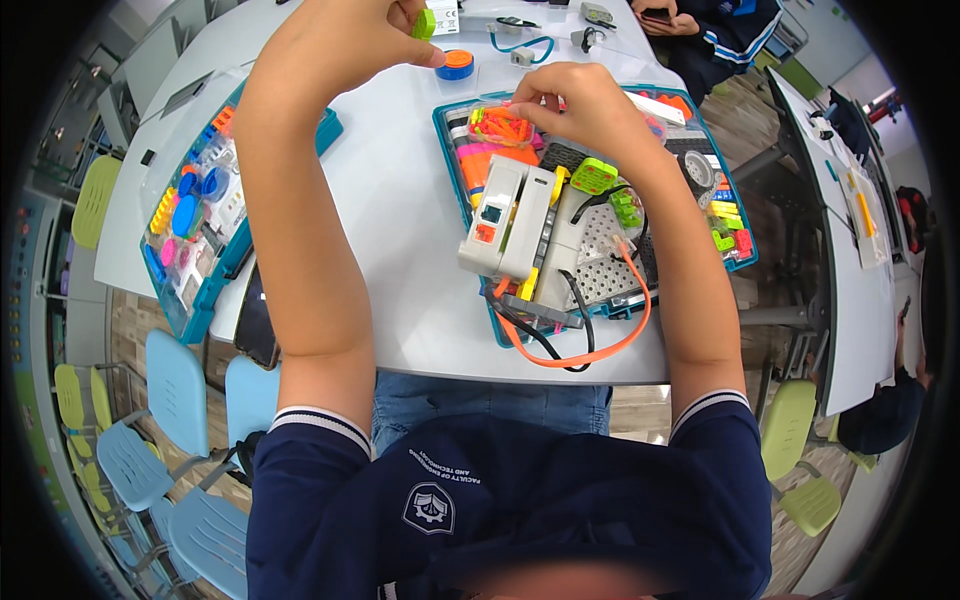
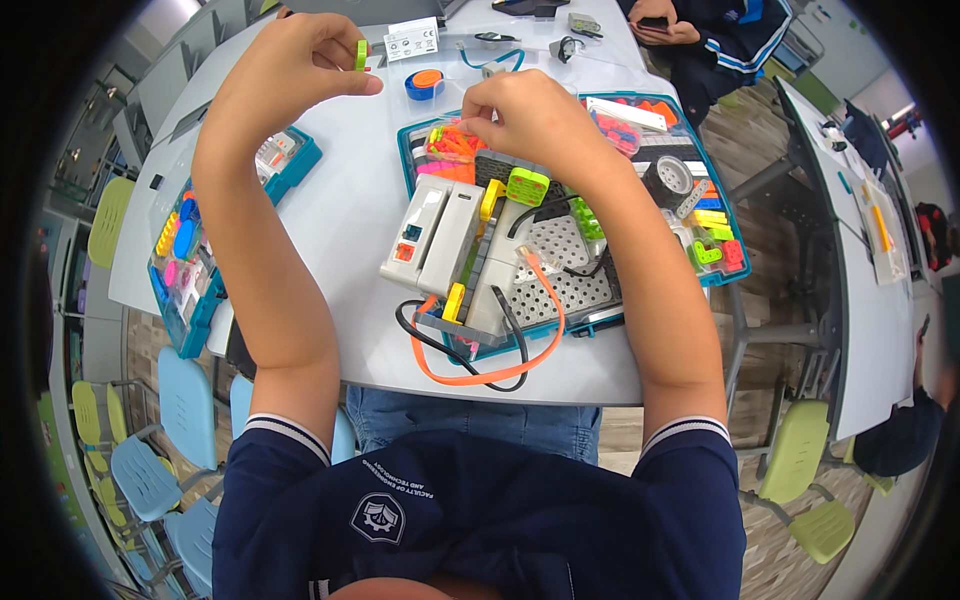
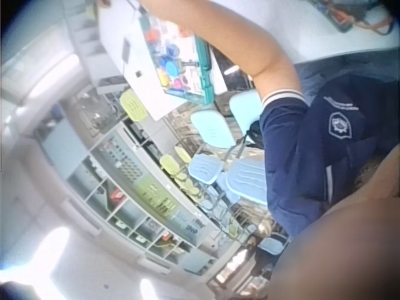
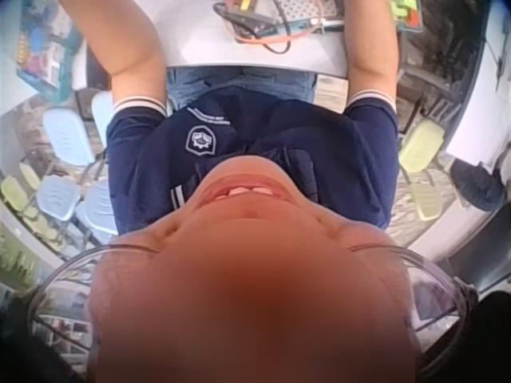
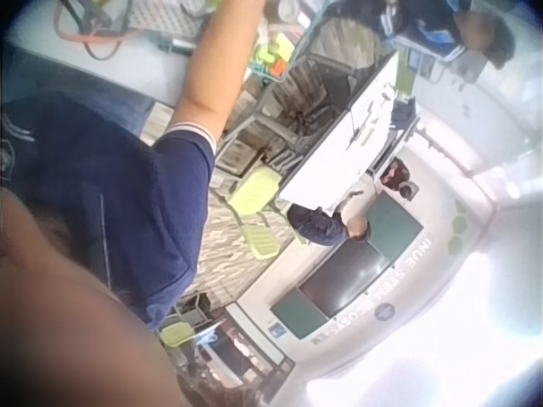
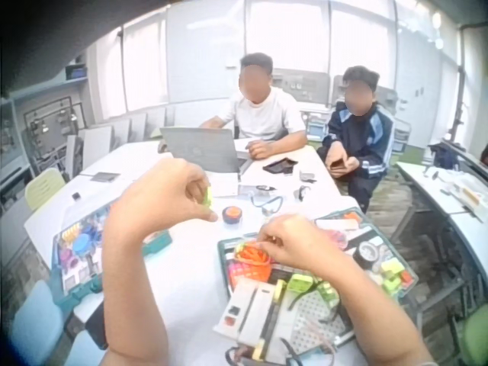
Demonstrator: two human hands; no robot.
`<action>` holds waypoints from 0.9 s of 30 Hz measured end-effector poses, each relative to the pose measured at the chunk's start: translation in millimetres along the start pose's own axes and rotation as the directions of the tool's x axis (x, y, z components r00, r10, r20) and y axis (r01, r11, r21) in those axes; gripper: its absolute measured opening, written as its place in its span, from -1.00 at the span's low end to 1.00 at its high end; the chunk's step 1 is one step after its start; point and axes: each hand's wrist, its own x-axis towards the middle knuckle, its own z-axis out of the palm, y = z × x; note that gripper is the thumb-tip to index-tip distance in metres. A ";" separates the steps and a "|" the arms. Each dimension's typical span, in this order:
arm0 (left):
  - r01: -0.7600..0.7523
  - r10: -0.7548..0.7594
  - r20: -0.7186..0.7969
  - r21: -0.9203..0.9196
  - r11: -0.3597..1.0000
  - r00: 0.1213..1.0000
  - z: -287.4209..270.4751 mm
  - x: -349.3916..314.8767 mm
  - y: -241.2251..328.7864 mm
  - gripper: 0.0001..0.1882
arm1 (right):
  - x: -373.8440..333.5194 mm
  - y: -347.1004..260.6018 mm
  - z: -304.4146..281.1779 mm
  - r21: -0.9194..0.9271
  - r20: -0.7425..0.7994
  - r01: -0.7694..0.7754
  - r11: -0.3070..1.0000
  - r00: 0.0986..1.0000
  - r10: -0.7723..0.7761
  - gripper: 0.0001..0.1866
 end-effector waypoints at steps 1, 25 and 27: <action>-0.016 0.016 -0.008 -0.013 1.000 1.000 0.1 -1.0 -1.4 -0.58 | 0.1 3.2 4.1 -0.012 0.022 0.002 1.000 1.000 -0.002 -0.86; -0.475 0.445 -0.210 -0.127 0.870 0.871 15.9 7.4 49.2 -0.67 | 6.8 -16.6 -21.5 0.574 -0.003 -0.291 0.765 0.934 0.357 -0.70; -0.528 0.489 -0.269 -0.098 0.844 0.830 19.4 9.0 48.0 -0.66 | 7.8 -16.5 -23.3 0.657 0.042 -0.328 0.679 0.915 0.401 -0.76</action>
